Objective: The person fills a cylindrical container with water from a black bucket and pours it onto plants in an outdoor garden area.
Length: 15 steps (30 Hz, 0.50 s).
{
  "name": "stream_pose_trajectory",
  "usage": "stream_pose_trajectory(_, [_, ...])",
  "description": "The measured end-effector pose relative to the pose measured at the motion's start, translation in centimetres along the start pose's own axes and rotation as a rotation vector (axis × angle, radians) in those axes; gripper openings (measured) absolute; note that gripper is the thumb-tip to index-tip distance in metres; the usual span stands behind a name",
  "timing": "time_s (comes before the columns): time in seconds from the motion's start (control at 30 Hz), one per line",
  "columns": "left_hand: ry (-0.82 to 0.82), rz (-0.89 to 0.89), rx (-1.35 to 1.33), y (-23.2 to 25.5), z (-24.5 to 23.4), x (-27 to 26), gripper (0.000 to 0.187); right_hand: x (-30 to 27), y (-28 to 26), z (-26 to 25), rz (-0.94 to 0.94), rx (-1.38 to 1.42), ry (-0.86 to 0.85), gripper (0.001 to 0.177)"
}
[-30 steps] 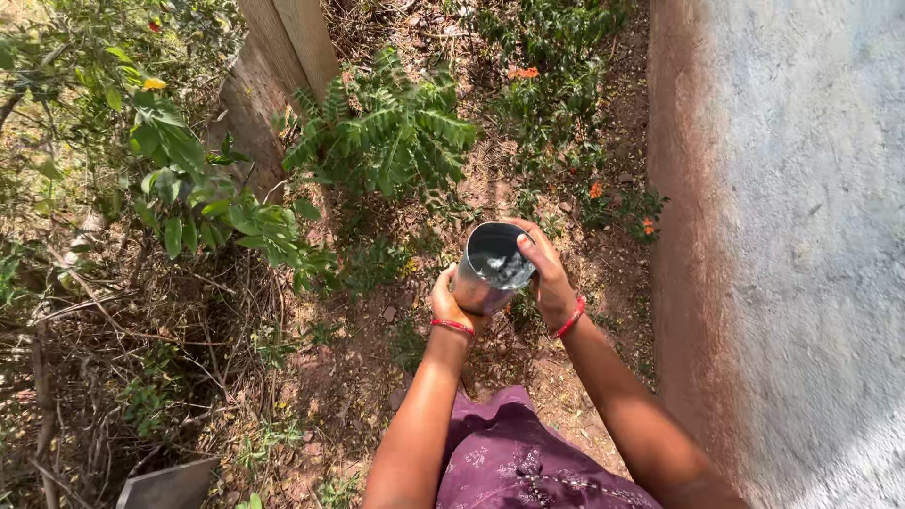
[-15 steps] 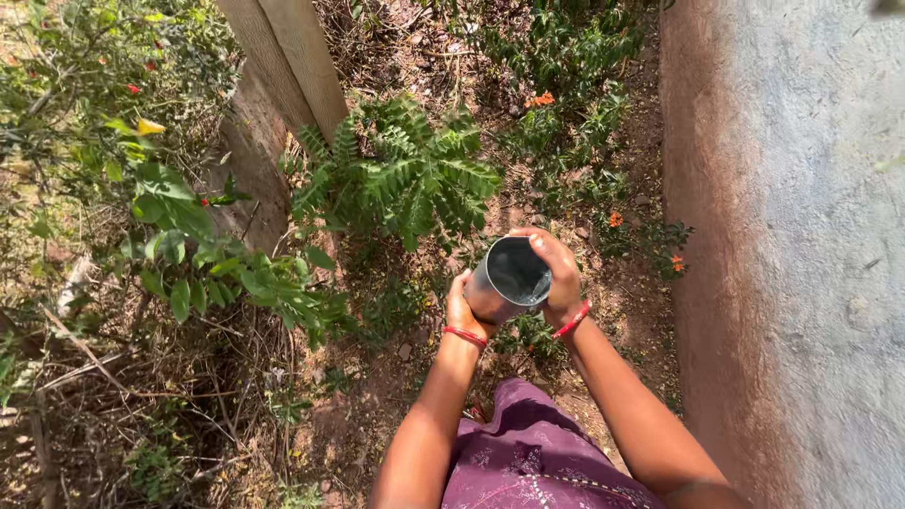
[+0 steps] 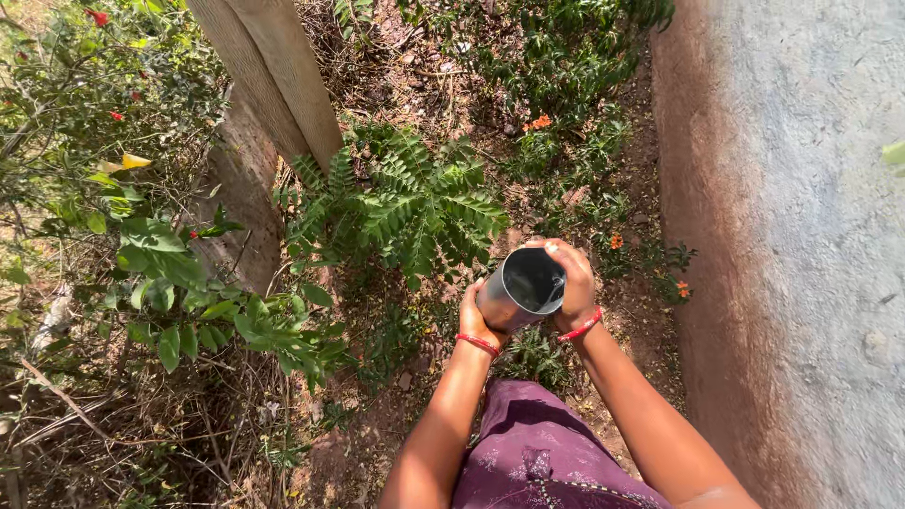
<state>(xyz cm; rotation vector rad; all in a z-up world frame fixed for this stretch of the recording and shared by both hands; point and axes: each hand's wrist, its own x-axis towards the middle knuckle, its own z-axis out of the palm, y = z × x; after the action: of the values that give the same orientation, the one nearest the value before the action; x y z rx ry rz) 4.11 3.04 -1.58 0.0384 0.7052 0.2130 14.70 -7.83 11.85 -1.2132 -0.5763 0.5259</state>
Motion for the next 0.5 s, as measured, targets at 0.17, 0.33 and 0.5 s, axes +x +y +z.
stream_pose_trajectory(0.17, [-0.053, 0.036, 0.056, 2.6, 1.7, 3.6, 0.053, 3.7, -0.1, 0.3, 0.086, 0.122, 0.055, 0.032])
stream_pose_trajectory(0.33, [0.087, -0.029, 0.069, 3.8, 3.6, 8.4, 0.054, 8.4, 2.1, -1.2, 0.09, 0.141, 0.051, 0.03])
stream_pose_trajectory(0.5, [0.025, -0.036, 0.044, 5.1, 7.3, 14.1, 0.052, 14.9, 3.9, -4.1, 0.103, 0.131, 0.075, 0.03])
